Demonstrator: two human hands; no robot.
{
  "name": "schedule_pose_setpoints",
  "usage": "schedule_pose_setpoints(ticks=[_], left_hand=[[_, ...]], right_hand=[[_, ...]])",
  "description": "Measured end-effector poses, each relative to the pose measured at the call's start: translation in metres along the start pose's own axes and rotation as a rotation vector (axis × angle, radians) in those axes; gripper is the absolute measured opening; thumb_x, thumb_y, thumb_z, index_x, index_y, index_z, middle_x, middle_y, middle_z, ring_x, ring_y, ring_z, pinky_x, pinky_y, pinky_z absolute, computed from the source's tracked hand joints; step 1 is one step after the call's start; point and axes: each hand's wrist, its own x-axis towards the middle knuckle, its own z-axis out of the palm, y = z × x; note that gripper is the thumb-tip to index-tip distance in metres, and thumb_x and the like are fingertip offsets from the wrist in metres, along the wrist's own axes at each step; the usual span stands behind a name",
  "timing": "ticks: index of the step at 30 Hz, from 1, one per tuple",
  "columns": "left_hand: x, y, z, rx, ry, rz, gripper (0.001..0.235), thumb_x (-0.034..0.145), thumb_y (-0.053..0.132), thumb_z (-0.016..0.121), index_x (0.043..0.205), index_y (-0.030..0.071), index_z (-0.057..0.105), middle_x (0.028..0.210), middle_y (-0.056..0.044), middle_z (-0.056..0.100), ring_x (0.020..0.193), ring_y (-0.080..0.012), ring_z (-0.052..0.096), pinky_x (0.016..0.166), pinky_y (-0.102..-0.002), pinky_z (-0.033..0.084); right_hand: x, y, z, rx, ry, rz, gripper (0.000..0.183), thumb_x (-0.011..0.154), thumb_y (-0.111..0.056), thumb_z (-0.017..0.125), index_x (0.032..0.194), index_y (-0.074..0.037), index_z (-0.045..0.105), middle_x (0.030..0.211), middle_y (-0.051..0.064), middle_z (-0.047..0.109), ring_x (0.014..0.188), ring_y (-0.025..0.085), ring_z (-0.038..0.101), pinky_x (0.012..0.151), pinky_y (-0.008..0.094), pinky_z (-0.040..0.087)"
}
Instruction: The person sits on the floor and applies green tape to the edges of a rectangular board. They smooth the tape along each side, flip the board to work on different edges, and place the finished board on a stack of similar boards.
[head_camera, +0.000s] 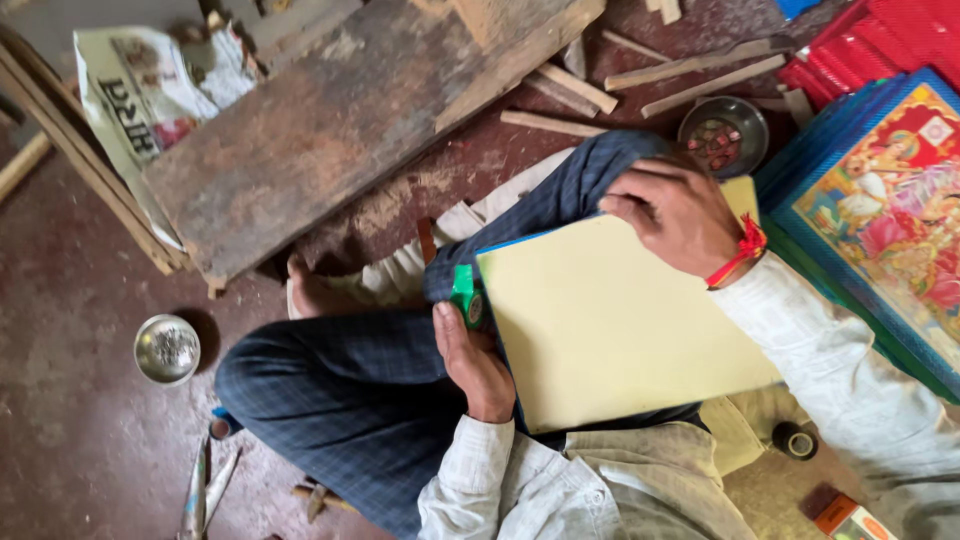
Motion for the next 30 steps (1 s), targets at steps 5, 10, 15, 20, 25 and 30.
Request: schedule_pose_setpoints(ticks=[5,10,15,20,25,30], left_hand=[[-0.002,-0.004,-0.008,-0.006,-0.075,-0.045,0.045,0.108,0.039,0.048,0.135,0.003,0.053,0.119,-0.008,0.064,0.104,-0.0202,0.063,0.090,-0.036,0.053],[-0.003,-0.001,-0.006,0.035,-0.051,-0.053,0.041,0.107,0.036,0.048,0.130,0.003,0.056,0.118,-0.007,0.065,0.104,-0.0187,0.063,0.091,-0.036,0.052],[-0.010,0.019,0.009,0.596,-0.119,0.330,0.041,0.115,0.035,0.046,0.126,-0.002,0.062,0.118,-0.010,0.061,0.110,-0.0189,0.055,0.102,-0.033,0.044],[-0.036,0.056,0.029,0.764,-0.410,0.432,0.042,0.111,0.036,0.048,0.128,-0.002,0.058,0.120,-0.011,0.062,0.112,-0.0217,0.059,0.100,-0.035,0.047],[-0.048,0.068,0.054,0.824,-0.625,0.432,0.045,0.113,0.039,0.045,0.127,-0.002,0.057,0.125,-0.015,0.061,0.110,-0.0245,0.061,0.098,-0.036,0.049],[-0.047,0.069,0.058,0.862,-0.642,0.387,0.045,0.112,0.039,0.045,0.122,-0.004,0.058,0.125,-0.017,0.061,0.107,-0.0271,0.061,0.094,-0.037,0.050]], right_hand=[[-0.010,0.006,0.008,0.028,-0.019,0.076,0.021,0.093,-0.022,0.076,0.083,-0.006,0.067,0.082,0.010,0.068,0.079,0.034,0.064,0.078,0.044,0.048],[-0.012,0.003,0.007,0.172,-0.009,0.200,0.019,0.092,-0.023,0.076,0.100,-0.006,0.070,0.093,0.009,0.074,0.084,0.024,0.073,0.077,0.037,0.054],[-0.025,-0.013,-0.010,0.324,0.211,0.358,0.015,0.109,-0.014,0.067,0.117,-0.002,0.068,0.108,0.010,0.074,0.099,0.018,0.071,0.088,0.032,0.055],[-0.041,-0.043,-0.013,0.984,-0.019,0.433,0.028,0.102,-0.009,0.062,0.128,0.001,0.062,0.121,0.011,0.070,0.115,0.018,0.067,0.103,0.034,0.053],[-0.038,-0.069,-0.018,0.893,-0.178,0.289,0.046,0.091,-0.011,0.074,0.133,-0.001,0.059,0.126,0.010,0.070,0.119,0.018,0.069,0.105,0.035,0.055],[-0.030,-0.077,-0.022,0.798,-0.149,0.227,0.052,0.085,-0.013,0.081,0.132,-0.002,0.061,0.118,0.009,0.072,0.112,0.017,0.070,0.102,0.034,0.056]])
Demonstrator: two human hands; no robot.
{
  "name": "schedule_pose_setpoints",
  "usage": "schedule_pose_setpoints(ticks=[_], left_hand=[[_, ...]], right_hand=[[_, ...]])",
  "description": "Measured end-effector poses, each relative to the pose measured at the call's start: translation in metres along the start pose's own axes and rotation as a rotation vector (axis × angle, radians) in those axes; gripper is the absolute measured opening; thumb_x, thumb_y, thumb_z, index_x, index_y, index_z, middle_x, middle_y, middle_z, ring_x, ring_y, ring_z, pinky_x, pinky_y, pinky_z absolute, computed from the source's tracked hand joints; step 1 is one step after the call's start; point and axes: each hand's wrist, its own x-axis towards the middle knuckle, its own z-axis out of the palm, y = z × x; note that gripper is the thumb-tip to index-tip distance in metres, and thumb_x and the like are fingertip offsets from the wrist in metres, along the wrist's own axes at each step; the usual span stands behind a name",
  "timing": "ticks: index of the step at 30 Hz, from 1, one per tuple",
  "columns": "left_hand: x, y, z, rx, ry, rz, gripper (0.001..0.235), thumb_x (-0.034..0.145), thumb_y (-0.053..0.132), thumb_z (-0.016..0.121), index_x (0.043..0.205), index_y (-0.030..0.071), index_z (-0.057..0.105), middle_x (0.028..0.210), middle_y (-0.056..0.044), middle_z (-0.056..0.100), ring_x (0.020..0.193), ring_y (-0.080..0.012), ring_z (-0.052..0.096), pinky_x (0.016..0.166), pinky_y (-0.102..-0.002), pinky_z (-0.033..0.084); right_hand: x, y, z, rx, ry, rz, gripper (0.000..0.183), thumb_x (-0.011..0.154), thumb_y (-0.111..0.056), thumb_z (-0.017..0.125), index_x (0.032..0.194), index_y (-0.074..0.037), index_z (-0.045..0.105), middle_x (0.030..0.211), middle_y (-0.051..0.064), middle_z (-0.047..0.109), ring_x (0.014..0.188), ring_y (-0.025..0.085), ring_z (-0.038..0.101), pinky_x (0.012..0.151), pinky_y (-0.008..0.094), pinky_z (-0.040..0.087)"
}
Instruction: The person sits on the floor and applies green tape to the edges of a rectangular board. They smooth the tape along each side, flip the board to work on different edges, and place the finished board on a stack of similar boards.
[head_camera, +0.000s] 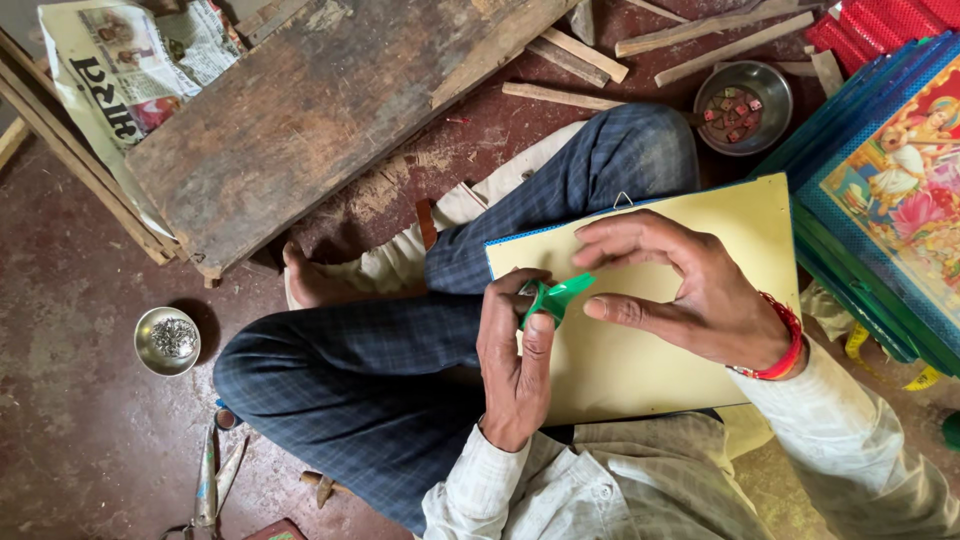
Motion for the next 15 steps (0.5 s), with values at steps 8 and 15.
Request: schedule_pose_setpoints(ticks=[8,15], left_hand=[[-0.004,-0.006,-0.001,0.025,-0.063,0.043,0.045,0.112,0.040,0.047,0.114,-0.003,0.058,0.126,-0.018,0.060,0.107,-0.0285,0.061,0.094,-0.038,0.050],[-0.004,-0.003,-0.004,0.018,-0.108,0.053,0.038,0.110,0.034,0.055,0.104,-0.003,0.058,0.121,-0.019,0.061,0.103,-0.0291,0.062,0.091,-0.037,0.051]], right_hand=[[0.000,0.006,0.000,-0.039,-0.053,-0.012,0.049,0.087,-0.011,0.080,0.132,-0.003,0.062,0.106,0.004,0.078,0.104,0.014,0.073,0.095,0.031,0.055],[-0.005,0.013,-0.006,0.001,-0.068,-0.014,0.042,0.089,-0.007,0.077,0.129,-0.004,0.064,0.105,0.004,0.077,0.105,0.015,0.071,0.097,0.032,0.054]])
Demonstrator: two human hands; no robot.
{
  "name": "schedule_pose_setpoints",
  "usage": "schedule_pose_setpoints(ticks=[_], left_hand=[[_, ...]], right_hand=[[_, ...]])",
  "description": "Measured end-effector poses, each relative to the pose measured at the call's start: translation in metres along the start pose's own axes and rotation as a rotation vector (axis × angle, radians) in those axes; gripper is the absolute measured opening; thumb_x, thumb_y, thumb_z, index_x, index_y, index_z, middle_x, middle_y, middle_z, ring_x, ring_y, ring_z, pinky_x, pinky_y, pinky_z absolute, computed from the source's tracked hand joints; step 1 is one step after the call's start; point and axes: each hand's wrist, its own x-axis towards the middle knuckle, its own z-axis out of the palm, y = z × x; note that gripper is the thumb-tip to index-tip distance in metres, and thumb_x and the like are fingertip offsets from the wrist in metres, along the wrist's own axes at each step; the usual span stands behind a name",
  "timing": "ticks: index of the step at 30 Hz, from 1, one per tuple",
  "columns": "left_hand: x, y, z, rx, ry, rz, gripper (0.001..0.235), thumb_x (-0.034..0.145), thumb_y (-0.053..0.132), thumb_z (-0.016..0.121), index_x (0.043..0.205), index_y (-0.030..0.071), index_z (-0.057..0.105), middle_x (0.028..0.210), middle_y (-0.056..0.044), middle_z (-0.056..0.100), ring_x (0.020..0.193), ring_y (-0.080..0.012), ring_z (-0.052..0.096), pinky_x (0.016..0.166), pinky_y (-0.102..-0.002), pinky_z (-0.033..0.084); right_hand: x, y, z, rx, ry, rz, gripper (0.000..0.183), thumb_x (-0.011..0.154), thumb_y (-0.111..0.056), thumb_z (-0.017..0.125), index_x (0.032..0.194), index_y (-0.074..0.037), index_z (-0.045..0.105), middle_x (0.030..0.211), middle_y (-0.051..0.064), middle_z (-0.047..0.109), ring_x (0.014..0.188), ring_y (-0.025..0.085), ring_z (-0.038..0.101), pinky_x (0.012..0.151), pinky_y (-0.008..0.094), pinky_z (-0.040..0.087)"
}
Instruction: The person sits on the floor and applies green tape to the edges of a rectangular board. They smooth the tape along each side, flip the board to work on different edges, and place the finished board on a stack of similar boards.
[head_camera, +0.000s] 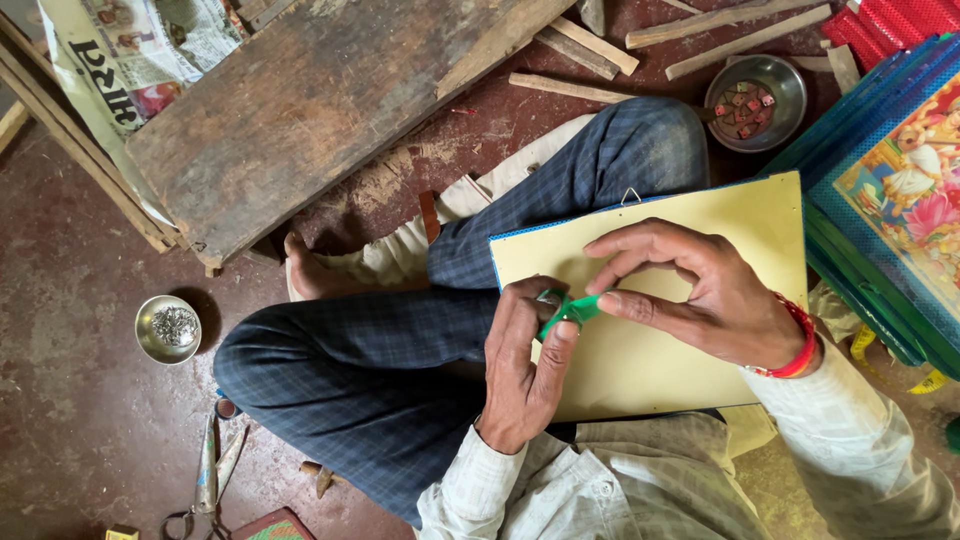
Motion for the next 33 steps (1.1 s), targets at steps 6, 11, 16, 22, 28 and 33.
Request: schedule_pose_setpoints(ticks=[6,11,16,22,28,33], left_hand=[[0.000,0.003,-0.002,0.018,0.008,0.014,0.026,0.106,0.022,0.063,0.099,-0.003,0.058,0.112,-0.017,0.063,0.098,-0.0279,0.065,0.086,-0.036,0.053],[0.003,0.002,0.001,0.045,0.049,-0.010,0.027,0.081,0.008,0.078,0.082,0.001,0.052,0.096,-0.014,0.066,0.079,-0.0213,0.066,0.070,-0.031,0.053],[0.005,-0.002,0.008,-0.156,0.109,-0.112,0.037,0.078,-0.003,0.077,0.074,0.004,0.041,0.096,-0.011,0.071,0.079,-0.0128,0.065,0.071,-0.027,0.053],[-0.001,-0.008,0.011,-0.274,0.126,-0.279,0.036,0.080,-0.007,0.074,0.074,0.004,0.039,0.093,-0.010,0.070,0.076,-0.0105,0.058,0.067,-0.027,0.048],[0.004,-0.009,0.007,-0.380,0.180,-0.274,0.033,0.083,-0.006,0.069,0.073,0.005,0.039,0.095,-0.009,0.070,0.080,-0.0112,0.069,0.070,-0.026,0.054],[0.002,-0.010,0.009,-0.372,0.156,-0.262,0.034,0.083,-0.007,0.070,0.074,0.005,0.039,0.096,-0.009,0.070,0.080,-0.0104,0.065,0.069,-0.025,0.051]], right_hand=[[0.000,-0.001,-0.002,0.011,-0.086,0.137,0.050,0.087,-0.009,0.077,0.134,-0.007,0.060,0.097,0.002,0.079,0.096,0.011,0.073,0.090,0.031,0.055],[0.002,-0.004,-0.001,0.097,-0.137,0.277,0.063,0.082,-0.007,0.078,0.141,-0.009,0.054,0.091,0.004,0.076,0.097,0.012,0.072,0.090,0.031,0.054],[0.004,-0.004,0.012,0.194,-0.060,0.286,0.070,0.083,-0.004,0.078,0.146,-0.007,0.048,0.090,0.005,0.074,0.095,0.012,0.070,0.089,0.030,0.052],[-0.005,0.003,0.024,0.235,0.108,0.317,0.073,0.084,-0.002,0.079,0.147,-0.005,0.042,0.103,0.006,0.070,0.099,0.014,0.070,0.079,0.032,0.058],[-0.007,0.006,0.014,0.312,0.313,0.299,0.060,0.093,-0.004,0.067,0.148,-0.007,0.043,0.114,0.014,0.072,0.106,0.018,0.072,0.091,0.034,0.060],[-0.018,0.003,0.026,0.240,0.161,0.347,0.063,0.087,-0.004,0.071,0.144,-0.007,0.045,0.112,0.012,0.073,0.103,0.018,0.072,0.087,0.033,0.060]])
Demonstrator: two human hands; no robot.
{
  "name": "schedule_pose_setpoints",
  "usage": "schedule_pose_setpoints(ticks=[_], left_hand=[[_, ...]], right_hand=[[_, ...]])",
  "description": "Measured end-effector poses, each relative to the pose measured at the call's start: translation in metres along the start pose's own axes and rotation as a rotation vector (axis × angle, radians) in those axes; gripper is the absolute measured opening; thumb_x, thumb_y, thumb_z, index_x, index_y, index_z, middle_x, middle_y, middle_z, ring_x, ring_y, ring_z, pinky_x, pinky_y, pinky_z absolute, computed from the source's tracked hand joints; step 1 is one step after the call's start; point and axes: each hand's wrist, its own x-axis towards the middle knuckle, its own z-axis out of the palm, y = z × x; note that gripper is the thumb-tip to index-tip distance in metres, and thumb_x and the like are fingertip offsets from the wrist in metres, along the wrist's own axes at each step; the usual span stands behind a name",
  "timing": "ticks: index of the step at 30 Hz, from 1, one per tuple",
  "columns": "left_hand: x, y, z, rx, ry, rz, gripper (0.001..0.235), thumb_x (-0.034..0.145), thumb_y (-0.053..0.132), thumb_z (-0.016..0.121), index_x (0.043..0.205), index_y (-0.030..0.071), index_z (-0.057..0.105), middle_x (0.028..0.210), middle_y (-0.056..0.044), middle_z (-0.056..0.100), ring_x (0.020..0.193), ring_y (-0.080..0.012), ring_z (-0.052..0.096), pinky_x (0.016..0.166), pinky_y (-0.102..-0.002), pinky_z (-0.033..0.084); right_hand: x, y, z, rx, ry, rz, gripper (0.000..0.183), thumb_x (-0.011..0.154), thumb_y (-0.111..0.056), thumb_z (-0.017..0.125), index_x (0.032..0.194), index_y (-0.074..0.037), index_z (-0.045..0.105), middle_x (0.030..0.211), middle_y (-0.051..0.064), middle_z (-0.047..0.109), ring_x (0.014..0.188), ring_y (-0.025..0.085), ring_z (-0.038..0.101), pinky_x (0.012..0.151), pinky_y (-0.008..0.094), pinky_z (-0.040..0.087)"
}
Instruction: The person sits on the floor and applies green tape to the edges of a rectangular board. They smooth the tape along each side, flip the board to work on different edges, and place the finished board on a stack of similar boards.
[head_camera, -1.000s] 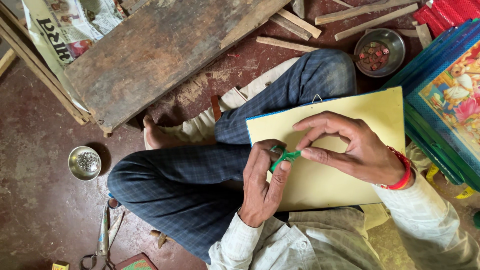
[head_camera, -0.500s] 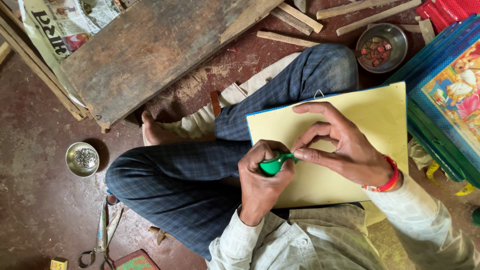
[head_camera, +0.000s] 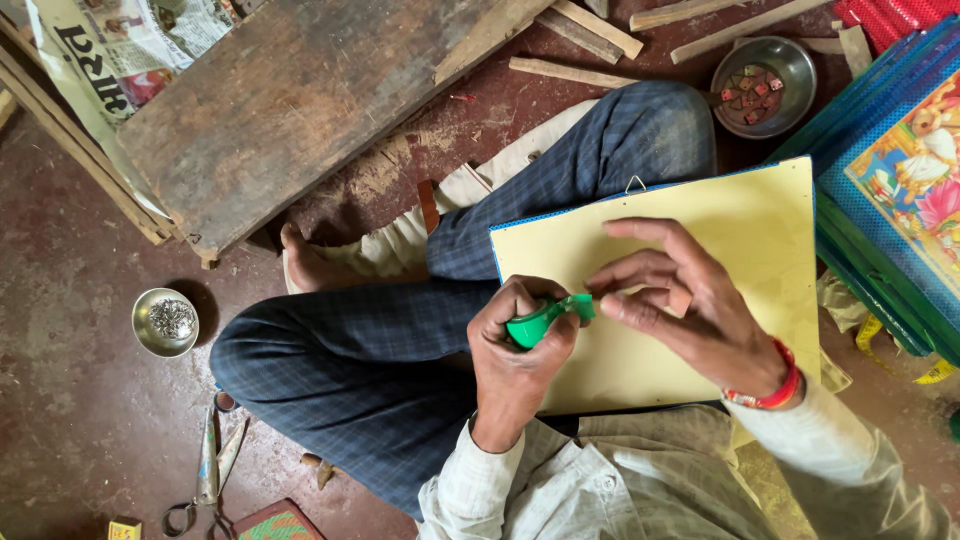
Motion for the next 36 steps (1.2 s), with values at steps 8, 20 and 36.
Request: schedule_pose_setpoints(ticks=[8,20,36], left_hand=[[0.000,0.001,0.005,0.058,-0.026,0.009,0.036,0.083,-0.007,0.072,0.075,0.005,0.039,0.096,-0.008,0.070,0.077,-0.0082,0.058,0.067,-0.025,0.050],[0.003,-0.001,0.002,0.250,-0.103,0.063,0.036,0.077,-0.004,0.073,0.072,0.004,0.039,0.089,-0.008,0.068,0.073,-0.0114,0.058,0.066,-0.027,0.049],[0.017,0.009,0.011,0.124,-0.184,-0.026,0.032,0.087,0.004,0.077,0.075,0.002,0.048,0.098,-0.009,0.069,0.083,-0.0121,0.062,0.070,-0.027,0.051]], right_hand=[[-0.003,-0.004,0.011,-0.018,0.051,-0.005,0.064,0.085,-0.001,0.076,0.143,-0.006,0.049,0.098,0.010,0.073,0.097,0.016,0.072,0.087,0.031,0.059],[0.000,0.006,-0.001,-0.016,0.076,0.114,0.065,0.078,0.003,0.078,0.137,-0.007,0.052,0.084,0.008,0.076,0.087,0.013,0.072,0.073,0.029,0.057],[-0.004,-0.003,-0.014,0.056,0.091,-0.011,0.094,0.081,0.004,0.077,0.158,-0.011,0.026,0.097,0.013,0.071,0.093,0.017,0.072,0.088,0.035,0.061]])
